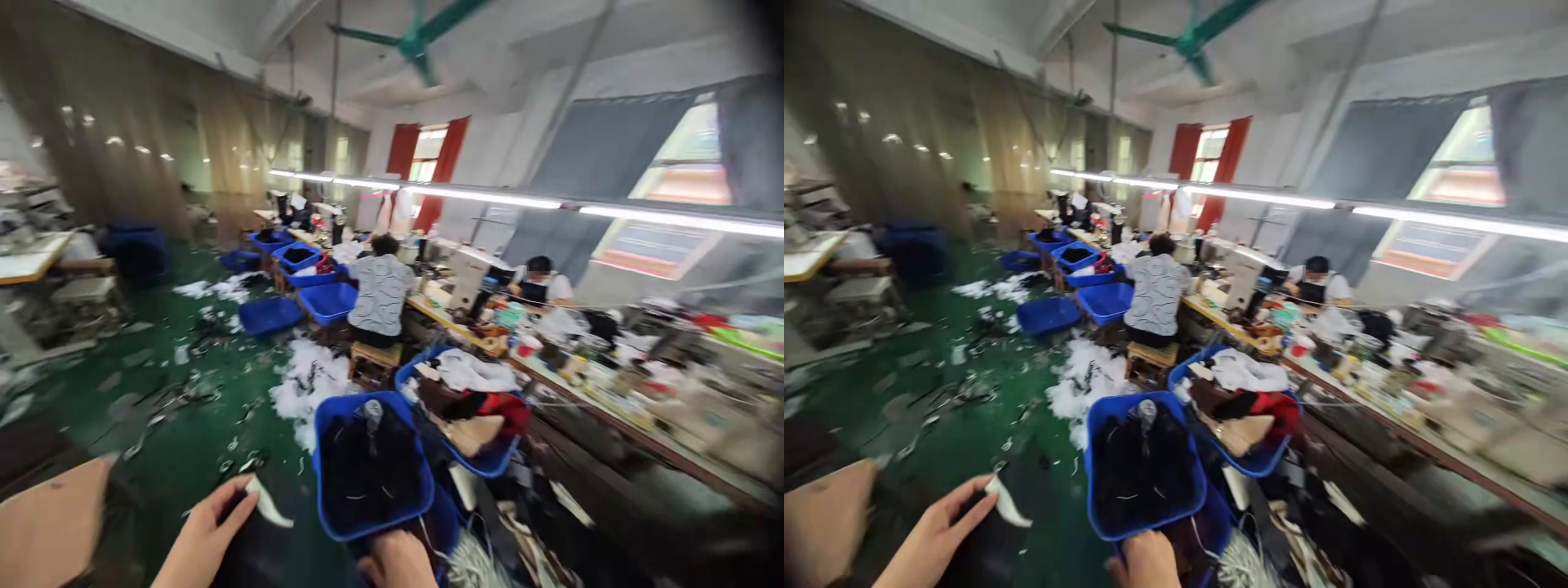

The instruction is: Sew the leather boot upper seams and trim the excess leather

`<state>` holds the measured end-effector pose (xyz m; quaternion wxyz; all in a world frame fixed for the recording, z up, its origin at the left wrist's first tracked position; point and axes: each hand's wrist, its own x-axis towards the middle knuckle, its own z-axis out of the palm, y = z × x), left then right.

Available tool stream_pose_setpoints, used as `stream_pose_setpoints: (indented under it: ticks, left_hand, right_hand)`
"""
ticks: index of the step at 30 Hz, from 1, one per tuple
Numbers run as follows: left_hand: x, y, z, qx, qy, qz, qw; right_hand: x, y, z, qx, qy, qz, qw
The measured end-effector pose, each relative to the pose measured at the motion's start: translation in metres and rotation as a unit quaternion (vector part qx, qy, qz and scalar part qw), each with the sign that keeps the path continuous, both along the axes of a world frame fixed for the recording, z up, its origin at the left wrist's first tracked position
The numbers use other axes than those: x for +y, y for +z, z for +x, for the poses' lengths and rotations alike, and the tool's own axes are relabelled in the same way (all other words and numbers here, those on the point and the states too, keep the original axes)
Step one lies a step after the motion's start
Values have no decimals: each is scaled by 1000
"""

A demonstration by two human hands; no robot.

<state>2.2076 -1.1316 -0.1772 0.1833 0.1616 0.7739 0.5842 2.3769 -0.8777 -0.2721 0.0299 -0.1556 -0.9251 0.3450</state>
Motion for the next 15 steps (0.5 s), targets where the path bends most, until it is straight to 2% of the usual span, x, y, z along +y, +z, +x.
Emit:
stream_pose_setpoints:
  ticks: [3, 4, 7, 9, 11, 13, 14, 15]
  left_hand:
    - [-35, 22, -73, -4, 80, 18, 997]
    - [-43, 27, -95, -13, 91, 28, 995]
    - [-57, 34, -164, -32, 106, 70, 991]
    - [-64, 33, -215, -30, 114, 98, 988]
    - [-72, 30, -273, -18, 120, 104, 987]
    - [-80, 30, -337, -11, 122, 95, 988]
    - [-85, 31, -369, -9, 129, 89, 988]
    - [-91, 34, -402, -8, 139, 86, 986]
  right_hand:
    - [-56, 31, -114, 32, 99, -21, 994]
    - [-70, 42, -147, 53, 119, -55, 990]
    - [-98, 71, -235, 80, 128, -230, 961]
    - [-112, 82, -294, 53, 135, -356, 923]
    - [-126, 88, -359, 17, 161, -474, 866]
    - [-139, 94, -435, 7, 146, -574, 806]
    - [-145, 98, -475, 12, 127, -596, 792]
    - [-151, 105, -517, 21, 110, -597, 794]
